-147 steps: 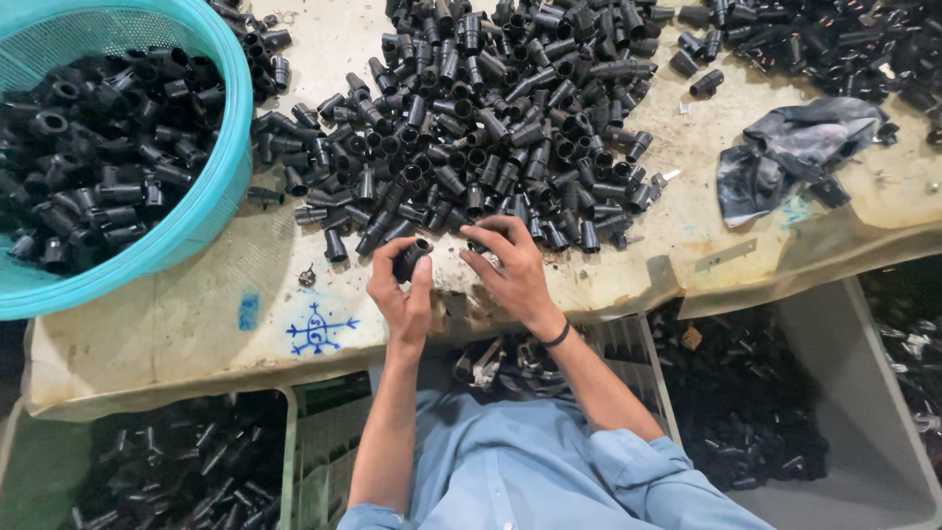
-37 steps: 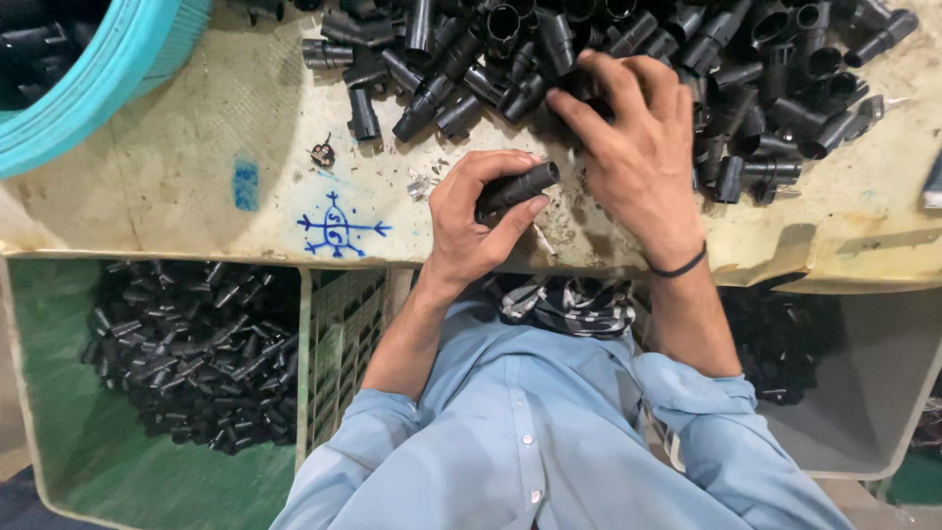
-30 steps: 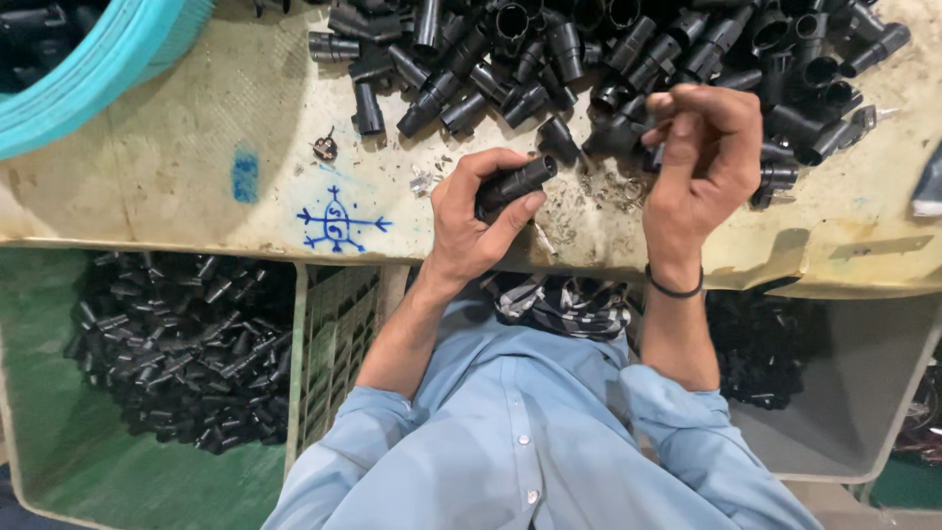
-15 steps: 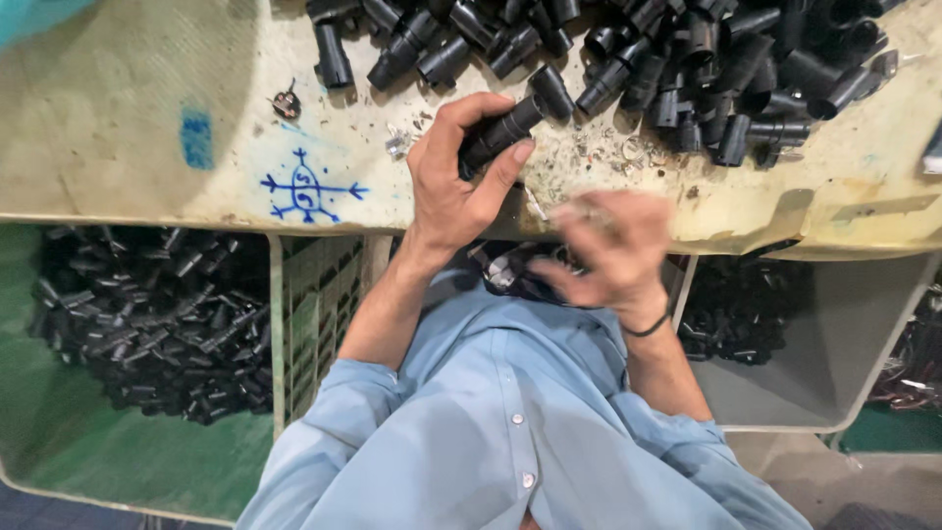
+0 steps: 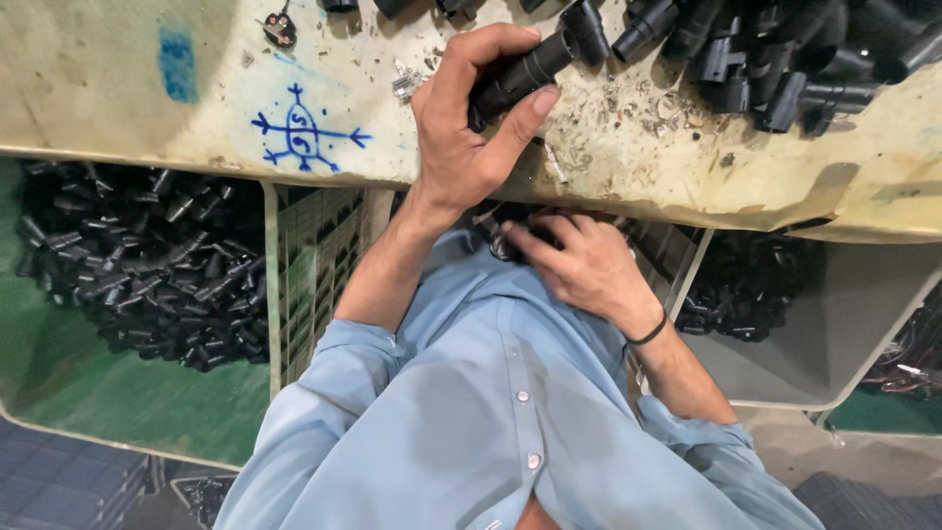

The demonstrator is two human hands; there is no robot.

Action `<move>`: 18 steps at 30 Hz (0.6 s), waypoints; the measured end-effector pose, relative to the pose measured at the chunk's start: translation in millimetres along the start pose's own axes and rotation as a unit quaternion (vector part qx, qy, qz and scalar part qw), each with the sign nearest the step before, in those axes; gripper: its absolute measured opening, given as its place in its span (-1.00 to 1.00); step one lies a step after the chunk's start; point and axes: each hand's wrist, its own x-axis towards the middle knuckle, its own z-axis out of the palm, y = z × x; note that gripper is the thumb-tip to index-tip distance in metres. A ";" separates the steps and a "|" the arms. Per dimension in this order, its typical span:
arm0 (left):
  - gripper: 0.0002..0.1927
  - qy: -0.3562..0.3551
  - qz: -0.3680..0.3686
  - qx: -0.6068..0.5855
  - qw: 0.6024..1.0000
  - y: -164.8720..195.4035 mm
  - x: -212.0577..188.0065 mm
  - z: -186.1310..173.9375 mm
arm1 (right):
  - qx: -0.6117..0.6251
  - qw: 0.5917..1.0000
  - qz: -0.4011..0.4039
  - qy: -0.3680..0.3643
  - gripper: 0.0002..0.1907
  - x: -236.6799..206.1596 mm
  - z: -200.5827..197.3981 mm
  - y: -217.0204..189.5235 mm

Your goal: The person repeatedly picks up small black metal components from a table, aligns them, and presses them together to form longer assemblies. They handle the parts one at a time, occasionally rotating them to check fit, and place the assembled units back on the table.

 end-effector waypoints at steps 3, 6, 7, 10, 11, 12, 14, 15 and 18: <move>-0.61 -0.003 -0.004 -0.003 1.000 0.9 1.6 0.7 | -0.052 0.998 -0.002 -0.036 -0.45 6.9 -6.6 -7.7; -0.61 -0.001 -0.001 0.003 1.000 1.2 1.6 -0.1 | 0.008 0.999 0.034 -0.015 -0.44 8.5 -7.7 -6.3; -0.61 0.003 -0.001 0.000 1.000 1.0 1.6 -0.9 | 0.052 0.997 0.051 0.000 -0.44 7.4 -7.8 -5.2; -0.61 0.007 -0.025 -0.009 1.000 2.0 0.5 -1.8 | 0.261 0.951 0.089 0.141 -0.61 -5.4 -15.8 -9.4; -0.60 0.007 -0.031 -0.011 0.999 2.2 1.0 -1.7 | 0.303 0.931 0.100 0.178 -0.58 -10.3 -20.9 -13.0; -0.60 0.008 -0.027 -0.007 1.000 2.1 2.4 -1.6 | 0.324 0.911 0.112 0.228 -0.60 -13.2 -26.3 -16.4; -0.60 0.009 -0.023 0.000 1.000 3.8 4.1 0.1 | 0.337 0.867 0.132 0.343 -0.63 -14.2 -39.2 -21.8; -0.61 0.010 -0.022 0.007 1.000 5.2 4.1 0.9 | 0.325 0.837 0.129 0.421 -0.64 -12.1 -46.8 -23.2; -0.63 0.010 0.004 0.037 0.999 7.7 10.0 0.1 | 0.227 0.735 0.034 0.638 -0.69 10.3 -76.8 -14.0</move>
